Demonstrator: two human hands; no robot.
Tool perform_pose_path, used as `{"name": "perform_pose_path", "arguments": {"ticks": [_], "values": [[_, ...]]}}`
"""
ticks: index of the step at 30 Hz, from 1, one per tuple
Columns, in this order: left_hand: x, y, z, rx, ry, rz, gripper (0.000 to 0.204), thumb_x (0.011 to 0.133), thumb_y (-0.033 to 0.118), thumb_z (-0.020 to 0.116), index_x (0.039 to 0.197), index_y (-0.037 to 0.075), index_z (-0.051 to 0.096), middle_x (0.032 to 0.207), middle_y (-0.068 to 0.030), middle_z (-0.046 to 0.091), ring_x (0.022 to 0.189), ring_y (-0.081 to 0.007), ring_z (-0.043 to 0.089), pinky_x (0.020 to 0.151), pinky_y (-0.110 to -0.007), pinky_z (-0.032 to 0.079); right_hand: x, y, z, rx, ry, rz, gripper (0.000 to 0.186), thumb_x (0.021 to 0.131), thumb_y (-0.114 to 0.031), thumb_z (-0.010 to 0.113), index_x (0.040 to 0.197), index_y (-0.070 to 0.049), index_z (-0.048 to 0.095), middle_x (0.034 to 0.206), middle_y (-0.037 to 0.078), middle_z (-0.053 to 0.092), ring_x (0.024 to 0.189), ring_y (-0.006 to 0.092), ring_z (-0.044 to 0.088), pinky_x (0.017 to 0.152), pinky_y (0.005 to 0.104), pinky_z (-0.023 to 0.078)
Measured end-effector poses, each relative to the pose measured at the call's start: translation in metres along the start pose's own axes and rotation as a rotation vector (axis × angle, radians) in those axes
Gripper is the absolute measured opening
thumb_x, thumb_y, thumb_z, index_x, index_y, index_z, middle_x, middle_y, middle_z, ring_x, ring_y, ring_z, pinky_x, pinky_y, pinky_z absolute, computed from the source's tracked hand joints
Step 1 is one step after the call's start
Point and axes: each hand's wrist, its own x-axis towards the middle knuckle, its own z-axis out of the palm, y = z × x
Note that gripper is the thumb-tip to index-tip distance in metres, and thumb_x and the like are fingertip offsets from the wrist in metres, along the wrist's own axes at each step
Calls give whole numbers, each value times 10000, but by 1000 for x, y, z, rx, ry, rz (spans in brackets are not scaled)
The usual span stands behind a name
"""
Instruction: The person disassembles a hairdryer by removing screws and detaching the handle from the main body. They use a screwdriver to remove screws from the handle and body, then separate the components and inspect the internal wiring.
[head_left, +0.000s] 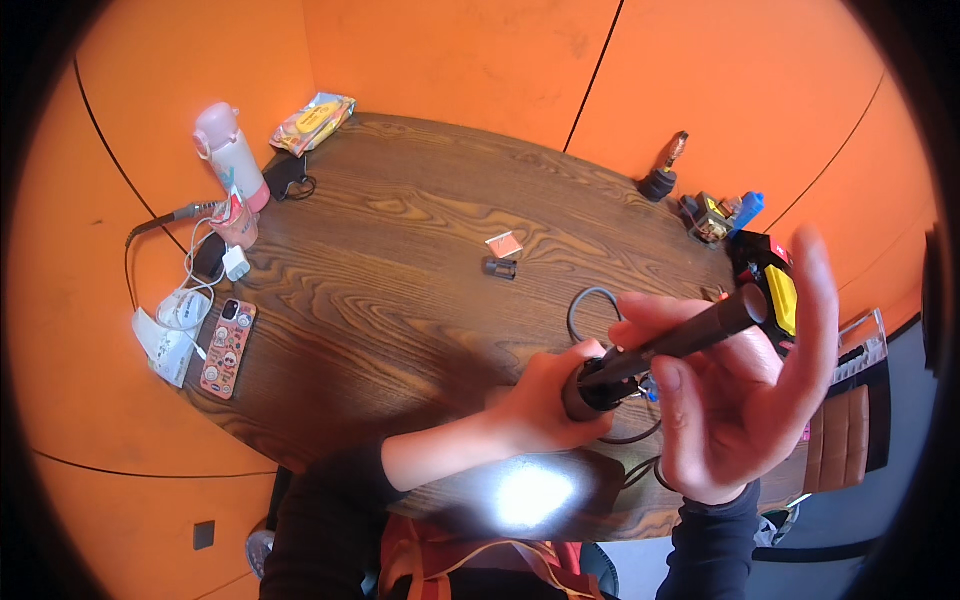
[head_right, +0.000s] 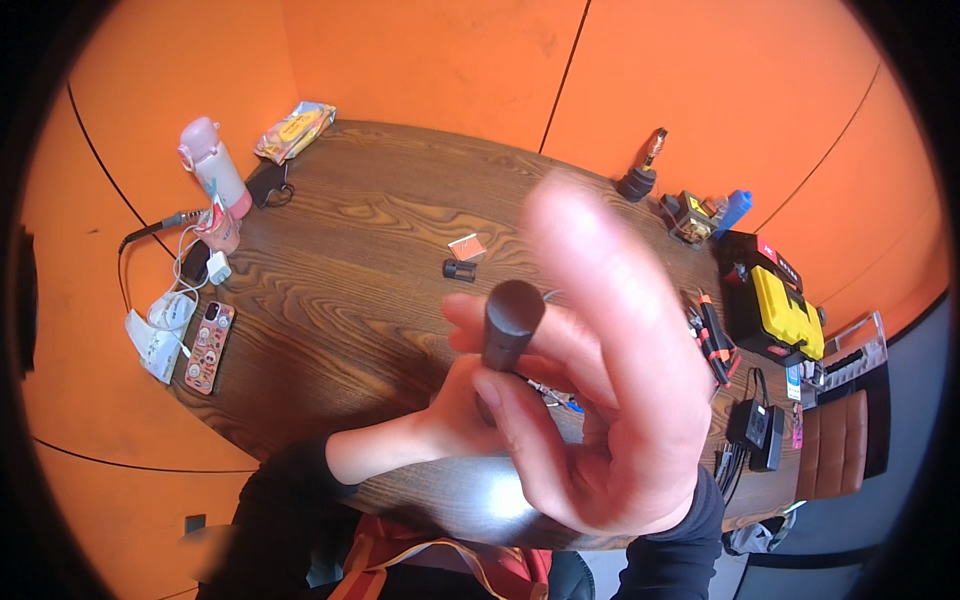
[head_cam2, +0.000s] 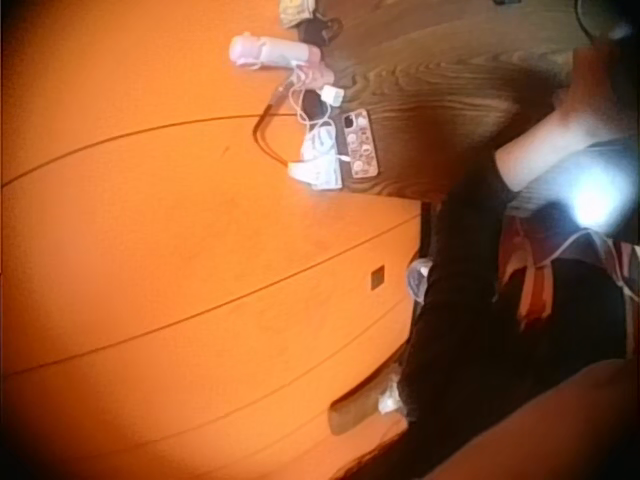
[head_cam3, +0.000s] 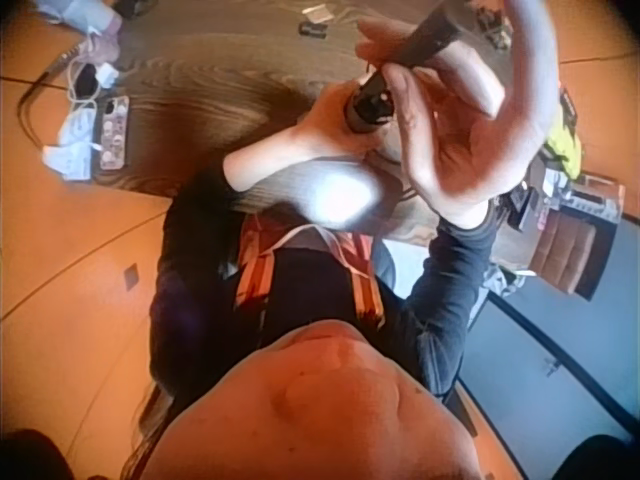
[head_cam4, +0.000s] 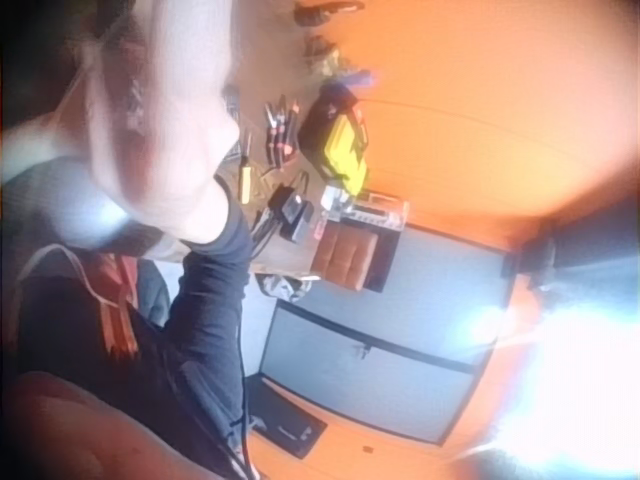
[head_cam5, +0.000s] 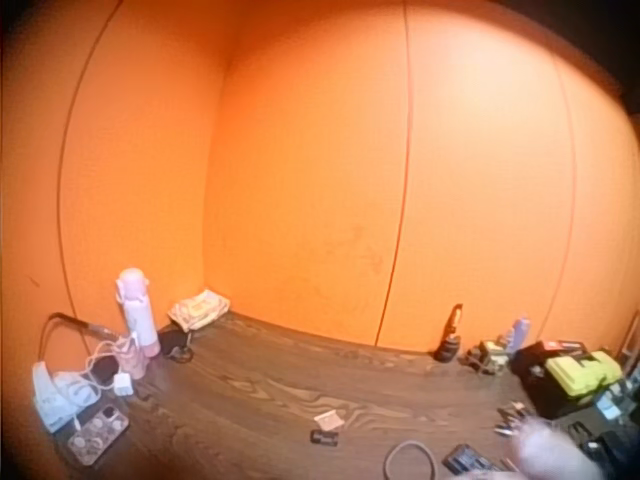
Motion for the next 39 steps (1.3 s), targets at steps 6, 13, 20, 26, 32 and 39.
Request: {"name": "perform_pose_path", "arguments": {"ticks": [6,13,20,26,32,39], "values": [[-2,2,0,42,-9,-45,359,647,107,721,947,69,527,702,-84,593,620,-177,585,587,-306,449,2,-6,-6,-112,31,-82,634,747,141,598,1271,-68,308,971,229,581,739,268,639,653,343,557],[-2,0,4,-31,55,11,345,663,85,711,952,67,523,718,-68,576,649,-119,542,626,-270,439,6,-3,-4,7,14,-117,603,743,156,591,1267,-31,359,917,183,572,765,249,629,634,318,552],[-2,-9,11,-110,38,-37,331,646,79,704,930,76,533,699,-72,584,628,-146,562,616,-291,456,3,-6,1,60,37,-48,561,767,121,588,1259,-4,350,1048,163,507,822,240,611,679,330,568],[-2,-31,13,-36,75,54,367,644,102,714,955,66,522,704,-95,586,618,-170,571,600,-291,453,-5,-15,-7,-97,37,-130,569,755,115,609,1251,-33,373,997,160,521,845,230,600,701,355,567],[-3,-16,10,-5,85,62,360,648,92,711,954,59,523,698,-91,580,608,-171,572,583,-285,442,-1,-15,-1,84,60,-23,484,808,78,532,1259,20,369,916,192,598,814,240,619,777,361,528],[-6,1,7,31,53,107,352,640,93,714,930,62,518,690,-87,569,605,-177,564,583,-291,440,3,-19,-12,-57,-69,-69,583,744,81,652,1259,55,379,1194,210,486,825,238,635,761,339,535]]}}
